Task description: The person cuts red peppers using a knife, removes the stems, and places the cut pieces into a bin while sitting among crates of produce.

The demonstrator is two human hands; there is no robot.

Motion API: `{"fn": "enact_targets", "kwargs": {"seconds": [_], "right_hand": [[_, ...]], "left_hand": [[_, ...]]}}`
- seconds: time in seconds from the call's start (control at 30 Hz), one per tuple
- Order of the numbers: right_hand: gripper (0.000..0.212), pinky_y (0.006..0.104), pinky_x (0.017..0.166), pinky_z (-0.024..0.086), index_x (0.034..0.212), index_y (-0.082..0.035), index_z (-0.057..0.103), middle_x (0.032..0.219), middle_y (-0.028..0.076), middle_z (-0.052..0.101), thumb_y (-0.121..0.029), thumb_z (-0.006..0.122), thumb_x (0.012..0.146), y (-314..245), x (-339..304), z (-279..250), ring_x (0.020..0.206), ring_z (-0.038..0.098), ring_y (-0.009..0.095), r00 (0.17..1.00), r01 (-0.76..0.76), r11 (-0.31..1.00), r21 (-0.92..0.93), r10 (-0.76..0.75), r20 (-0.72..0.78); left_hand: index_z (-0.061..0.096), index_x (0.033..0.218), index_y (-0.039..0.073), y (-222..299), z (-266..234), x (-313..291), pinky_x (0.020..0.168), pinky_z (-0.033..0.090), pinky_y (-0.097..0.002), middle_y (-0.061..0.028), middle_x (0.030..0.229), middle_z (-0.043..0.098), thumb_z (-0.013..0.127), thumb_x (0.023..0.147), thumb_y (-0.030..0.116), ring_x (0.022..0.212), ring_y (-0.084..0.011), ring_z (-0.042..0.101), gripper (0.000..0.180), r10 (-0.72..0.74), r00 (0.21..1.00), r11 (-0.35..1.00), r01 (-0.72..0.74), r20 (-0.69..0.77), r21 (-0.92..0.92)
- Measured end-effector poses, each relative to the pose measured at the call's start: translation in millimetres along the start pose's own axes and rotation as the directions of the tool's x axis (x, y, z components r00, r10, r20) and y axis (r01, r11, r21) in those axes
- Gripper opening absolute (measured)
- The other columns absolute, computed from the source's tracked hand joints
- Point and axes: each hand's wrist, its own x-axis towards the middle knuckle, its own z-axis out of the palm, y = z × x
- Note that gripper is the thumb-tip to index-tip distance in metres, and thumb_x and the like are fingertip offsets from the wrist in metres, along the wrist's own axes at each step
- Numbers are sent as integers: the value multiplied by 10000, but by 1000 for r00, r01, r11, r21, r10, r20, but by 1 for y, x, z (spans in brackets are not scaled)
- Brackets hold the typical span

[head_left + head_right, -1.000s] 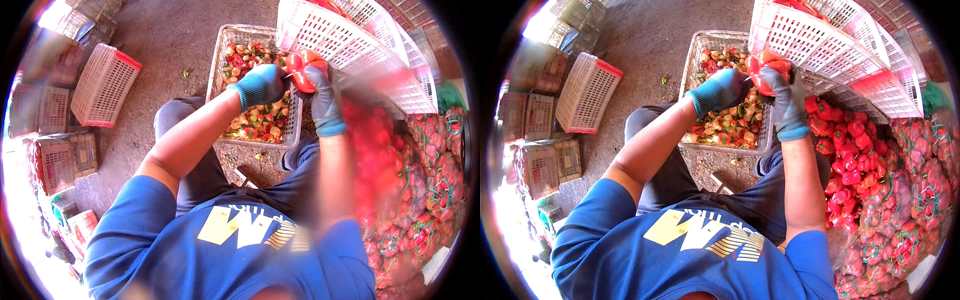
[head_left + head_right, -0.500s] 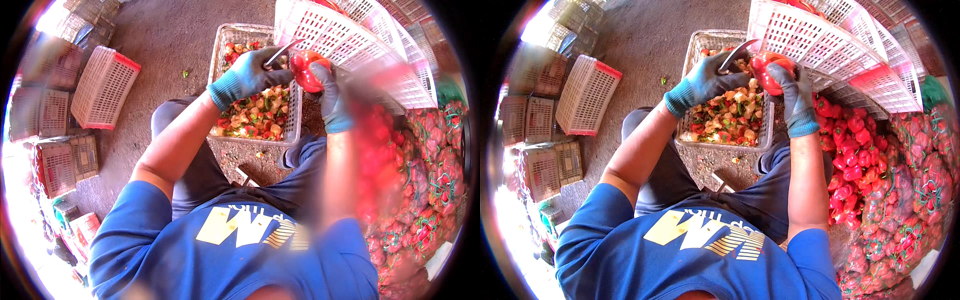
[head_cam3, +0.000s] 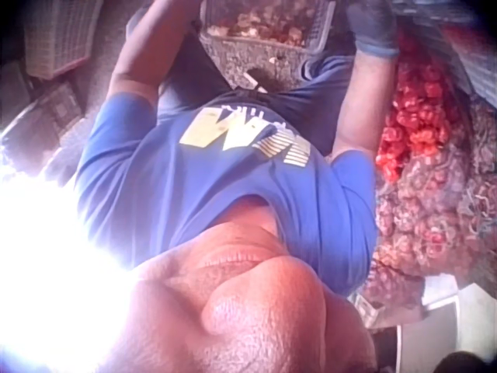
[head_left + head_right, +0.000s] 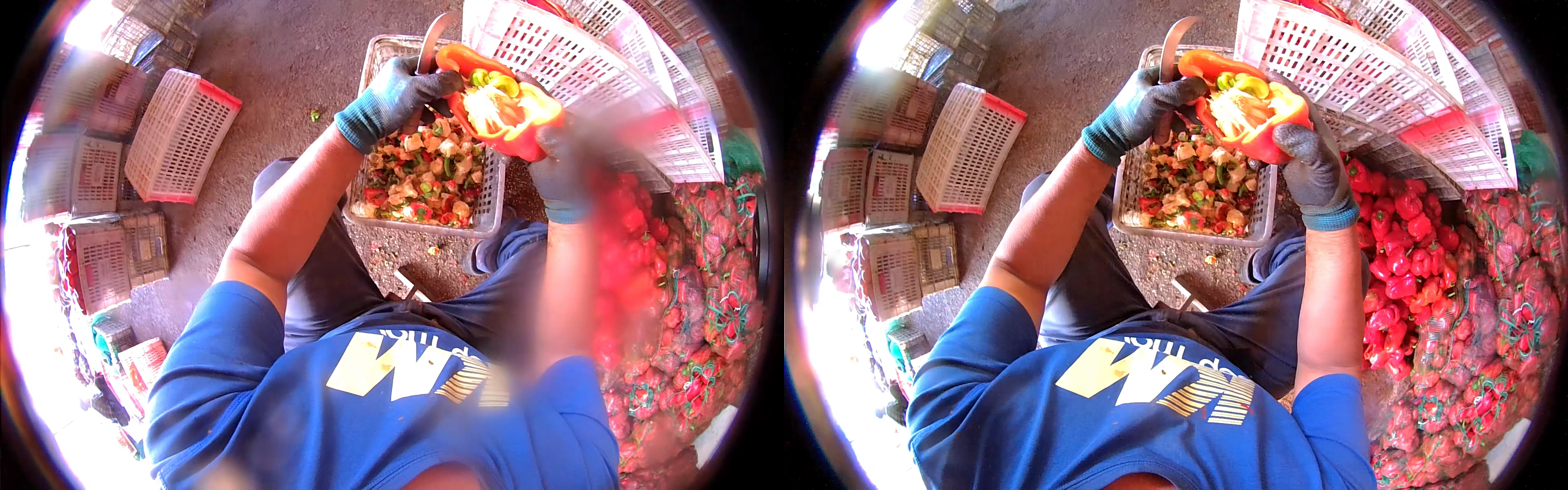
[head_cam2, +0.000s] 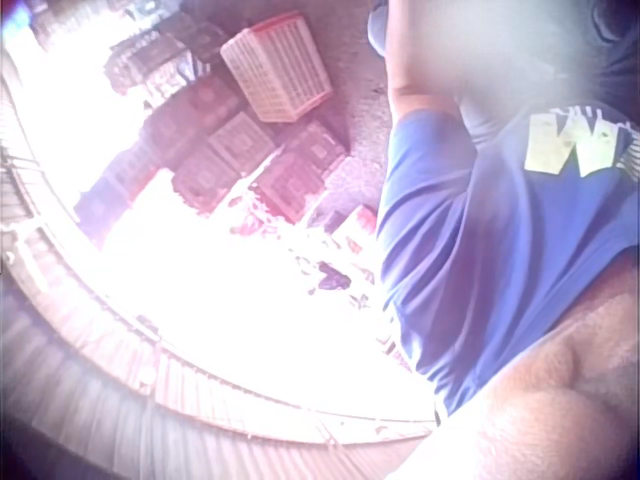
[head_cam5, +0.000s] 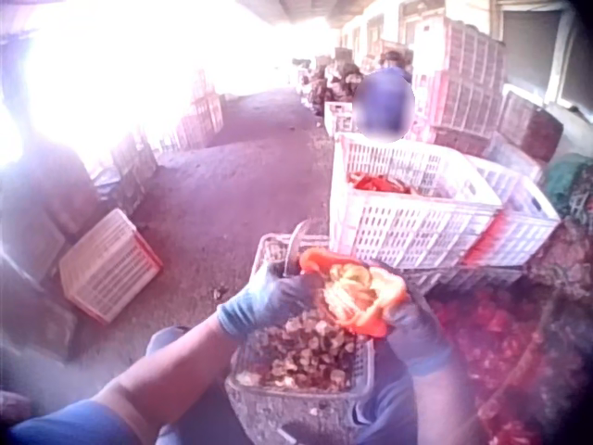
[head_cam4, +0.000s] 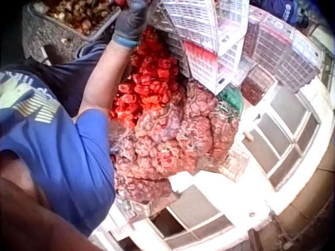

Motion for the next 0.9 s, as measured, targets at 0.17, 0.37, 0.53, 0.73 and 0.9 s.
{"fn": "enact_targets", "kwargs": {"seconds": [0.17, 0.37, 0.53, 0.73, 0.9], "right_hand": [[810, 422, 1174, 377, 1444, 77, 458, 1407, 181, 570, -295, 723, 775, 5, -3, -6, 1330, 543, 300, 998, 59, 998, 27, -60, 35], [840, 438, 1187, 367, 1463, 77, 433, 1467, 182, 517, -289, 738, 771, 6, -1, -1, 1371, 501, 311, 997, 18, 999, 26, -20, 75], [857, 447, 1205, 344, 1477, 74, 412, 1481, 181, 498, -278, 752, 774, 12, 3, -2, 1398, 467, 316, 993, 36, 964, 263, -63, 96], [918, 451, 1205, 341, 1479, 78, 401, 1466, 194, 509, -355, 759, 754, 16, 6, -16, 1383, 484, 327, 965, -66, 948, 313, -19, 261], [1013, 490, 1146, 416, 1476, 124, 370, 1453, 219, 524, -402, 774, 710, 11, -1, -15, 1344, 523, 350, 965, -92, 968, 236, 28, 261]], "left_hand": [[701, 1175, 2, 4, -1, 2, 626, 587, -276, -78, 937, 733, 755, 918, 308, 724, -130, 691, 403, 41, 999, 998, -41, -7, 48], [691, 1159, -16, -3, 3, 9, 641, 613, -292, -62, 899, 730, 767, 903, 145, 750, -149, 710, 312, 72, 993, 996, -67, -89, 57], [697, 1062, -45, 16, 2, 2, 414, 451, -264, -91, 751, 703, 743, 882, 226, 413, -132, 572, 330, -12, 984, 998, 2, -175, -61], [699, 993, -42, 12, -5, 6, 414, 447, -277, -79, 707, 674, 765, 859, 226, 398, -139, 566, 307, -24, 985, 993, 3, -170, -120], [704, 957, -34, 19, -9, 4, 417, 434, -283, -64, 710, 667, 791, 835, 231, 404, -130, 548, 305, -12, 981, 999, 5, -192, -39]]}}
